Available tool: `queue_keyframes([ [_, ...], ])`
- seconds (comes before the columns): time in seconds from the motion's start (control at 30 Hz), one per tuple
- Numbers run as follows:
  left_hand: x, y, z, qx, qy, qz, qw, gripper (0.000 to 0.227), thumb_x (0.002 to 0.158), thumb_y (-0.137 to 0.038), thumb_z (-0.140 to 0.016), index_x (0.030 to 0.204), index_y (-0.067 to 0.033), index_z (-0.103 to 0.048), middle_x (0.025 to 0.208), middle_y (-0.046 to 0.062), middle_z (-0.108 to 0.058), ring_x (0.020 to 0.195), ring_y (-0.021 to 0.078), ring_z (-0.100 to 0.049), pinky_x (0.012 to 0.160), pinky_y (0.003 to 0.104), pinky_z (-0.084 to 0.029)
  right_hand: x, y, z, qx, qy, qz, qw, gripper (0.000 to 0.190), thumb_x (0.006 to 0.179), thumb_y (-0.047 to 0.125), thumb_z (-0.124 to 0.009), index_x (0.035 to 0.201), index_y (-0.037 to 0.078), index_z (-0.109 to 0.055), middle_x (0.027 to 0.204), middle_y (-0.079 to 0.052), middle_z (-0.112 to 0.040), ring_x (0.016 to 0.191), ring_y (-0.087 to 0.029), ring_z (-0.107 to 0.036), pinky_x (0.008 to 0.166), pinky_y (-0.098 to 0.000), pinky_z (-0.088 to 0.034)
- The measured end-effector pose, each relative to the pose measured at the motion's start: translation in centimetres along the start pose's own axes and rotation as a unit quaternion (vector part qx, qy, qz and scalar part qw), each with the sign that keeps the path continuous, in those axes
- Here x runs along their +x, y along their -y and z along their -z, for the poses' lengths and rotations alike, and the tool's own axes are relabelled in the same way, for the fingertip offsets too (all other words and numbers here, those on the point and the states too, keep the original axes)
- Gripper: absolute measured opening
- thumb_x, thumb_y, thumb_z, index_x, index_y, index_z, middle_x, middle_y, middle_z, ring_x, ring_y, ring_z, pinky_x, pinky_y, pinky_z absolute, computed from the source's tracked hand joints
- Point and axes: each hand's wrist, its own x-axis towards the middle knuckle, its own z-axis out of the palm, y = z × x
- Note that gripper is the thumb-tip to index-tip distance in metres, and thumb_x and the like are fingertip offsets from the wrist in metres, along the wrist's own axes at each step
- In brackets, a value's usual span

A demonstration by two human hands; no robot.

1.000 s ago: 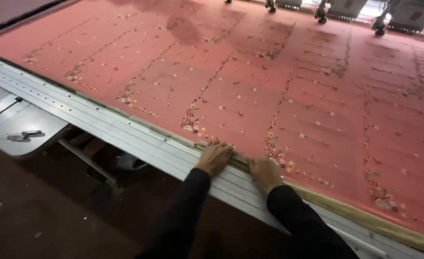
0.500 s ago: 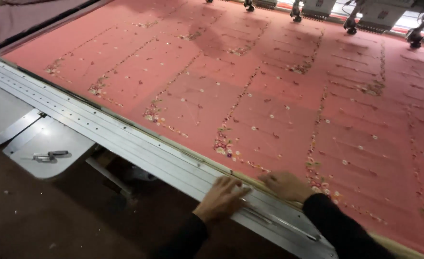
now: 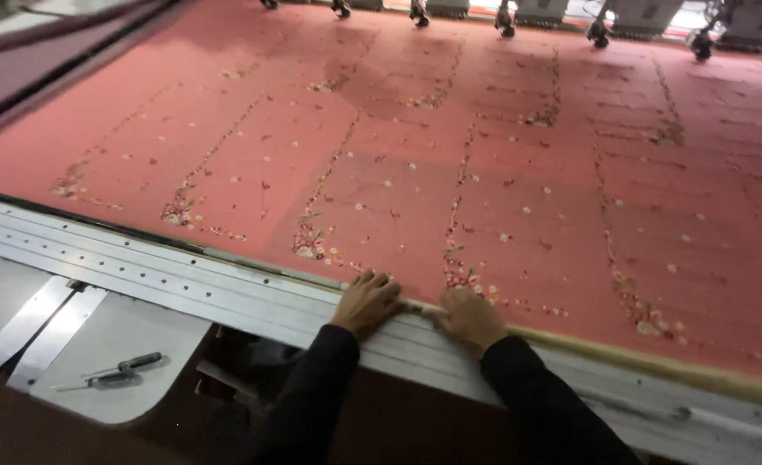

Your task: The person adjusts a large piece of pink floral fabric on an industrial embroidery machine, smoothing it along the edge and securing it with a metal bar. They then fold a section of the fabric over the bar and walk away from the machine.

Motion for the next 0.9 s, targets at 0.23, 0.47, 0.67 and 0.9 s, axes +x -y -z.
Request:
queue_keyframes([
  [0.23, -1.1, -0.6, 1.6, -0.035, -0.094, -0.034, 0.994, 0.023, 0.094, -0.041, -0.063, 0.086, -0.0202, -0.061, 0.087, 0.004, -0.056, 0.086, 0.0313, -0.061, 0.070, 0.045, -0.047, 3.0, 4.1, 10.3, 0.162, 0.143, -0.250, 0.944, 0.054, 0.096, 0.061, -0.051, 0.091, 0.010, -0.066, 0.095, -0.020, -0.071, 0.101, -0.042, -0.069, 0.086, -0.0529, -0.054],
  [0.47, -6.5, 1.6, 7.3, -0.087, -0.047, -0.065, 0.993, 0.042, 0.087, -0.045, -0.075, 0.118, -0.0183, -0.063, 0.108, 0.011, -0.056, 0.098, 0.0372, -0.058, 0.082, 0.051, -0.047, 10.3, 9.7, 9.8, 0.231, 0.190, -0.269, 0.916, 0.068, 0.093, 0.074, -0.045, 0.093, 0.011, -0.072, 0.094, -0.020, -0.074, 0.099, -0.043, -0.071, 0.088, -0.0513, -0.052],
  [0.67, -8.4, 20.4, 9.4, 0.094, 0.010, -0.049, 0.994, 0.017, 0.086, -0.034, -0.072, 0.088, -0.0176, -0.071, 0.090, 0.007, -0.061, 0.081, 0.0319, -0.064, 0.068, 0.047, -0.050, 19.4, 18.5, 3.2, 0.248, 0.138, -0.153, 0.947, 0.049, 0.100, 0.058, -0.054, 0.100, 0.012, -0.069, 0.098, -0.012, -0.073, 0.101, -0.033, -0.070, 0.092, -0.0431, -0.055],
  [0.9, -10.3, 28.3, 12.8, 0.022, 0.092, 0.064, 0.994, 0.035, 0.091, -0.050, -0.068, 0.108, -0.0191, -0.066, 0.108, 0.009, -0.060, 0.106, 0.0383, -0.062, 0.087, 0.054, -0.055, 24.6, 24.6, 1.6, 0.120, 0.117, -0.145, 0.975, 0.069, 0.097, 0.071, -0.048, 0.098, 0.003, -0.062, 0.102, -0.021, -0.064, 0.106, -0.042, -0.065, 0.093, -0.0531, -0.055],
])
